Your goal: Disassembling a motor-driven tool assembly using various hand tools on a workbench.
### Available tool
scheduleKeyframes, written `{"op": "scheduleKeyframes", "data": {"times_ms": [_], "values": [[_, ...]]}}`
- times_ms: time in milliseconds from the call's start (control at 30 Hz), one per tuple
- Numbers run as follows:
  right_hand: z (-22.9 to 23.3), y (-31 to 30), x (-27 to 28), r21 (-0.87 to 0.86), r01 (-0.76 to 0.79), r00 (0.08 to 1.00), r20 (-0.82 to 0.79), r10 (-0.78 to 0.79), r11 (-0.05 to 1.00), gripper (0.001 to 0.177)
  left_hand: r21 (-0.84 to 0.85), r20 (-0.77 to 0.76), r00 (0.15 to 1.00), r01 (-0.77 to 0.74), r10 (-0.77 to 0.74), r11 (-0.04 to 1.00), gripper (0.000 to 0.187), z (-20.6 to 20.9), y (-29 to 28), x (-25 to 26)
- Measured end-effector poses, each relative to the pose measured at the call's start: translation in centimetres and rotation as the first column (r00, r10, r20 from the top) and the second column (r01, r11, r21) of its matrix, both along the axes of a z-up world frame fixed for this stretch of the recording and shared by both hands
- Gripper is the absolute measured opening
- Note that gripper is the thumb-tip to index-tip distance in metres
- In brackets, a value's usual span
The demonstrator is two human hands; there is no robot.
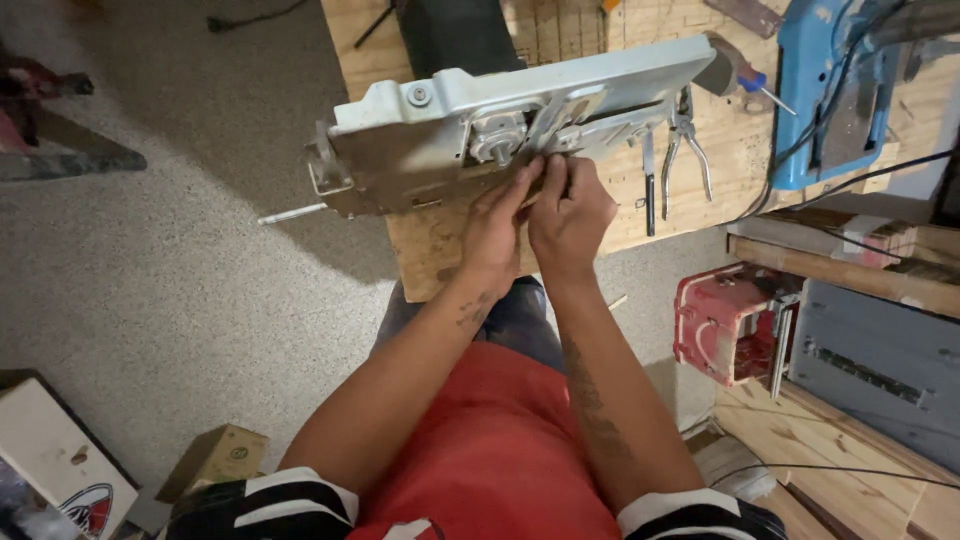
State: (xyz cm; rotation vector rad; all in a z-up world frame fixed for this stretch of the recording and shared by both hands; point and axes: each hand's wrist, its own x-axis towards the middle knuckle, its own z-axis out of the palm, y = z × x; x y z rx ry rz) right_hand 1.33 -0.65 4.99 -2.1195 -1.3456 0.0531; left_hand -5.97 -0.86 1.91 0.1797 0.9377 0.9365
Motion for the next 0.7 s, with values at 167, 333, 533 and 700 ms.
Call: {"op": "scheduleKeyframes", "data": {"times_ms": [167, 333, 533, 700], "values": [[0.0, -0.2, -0.1, 0.008, 0.041, 0.992, -0.122, -0.04, 0.999, 0.036, -0.007, -0.002, 1.0, -0.011, 0.011, 1.0, 0.037, -1.2, -0.5, 0.4], [0.2, 0.1, -0.4, 0.013, 0.067, 0.976, -0.207, -0.063, 0.998, 0.03, -0.021, 0.013, 1.0, -0.026, 0.026, 0.999, 0.038, -0.5, -0.4, 0.2], [2.0, 0.3, -1.0, -0.002, 0.1, 0.948, -0.305, -0.096, 0.995, 0.031, -0.025, 0.034, 0.999, -0.032, 0.033, 0.999, 0.041, -0.7, -0.2, 0.0], [1.1, 0.2, -1.1, 0.03, 0.108, 0.929, -0.358, -0.091, 0.994, 0.033, -0.018, 0.05, 0.998, -0.029, 0.03, 0.999, 0.044, -0.2, -0.1, -0.1]]}}
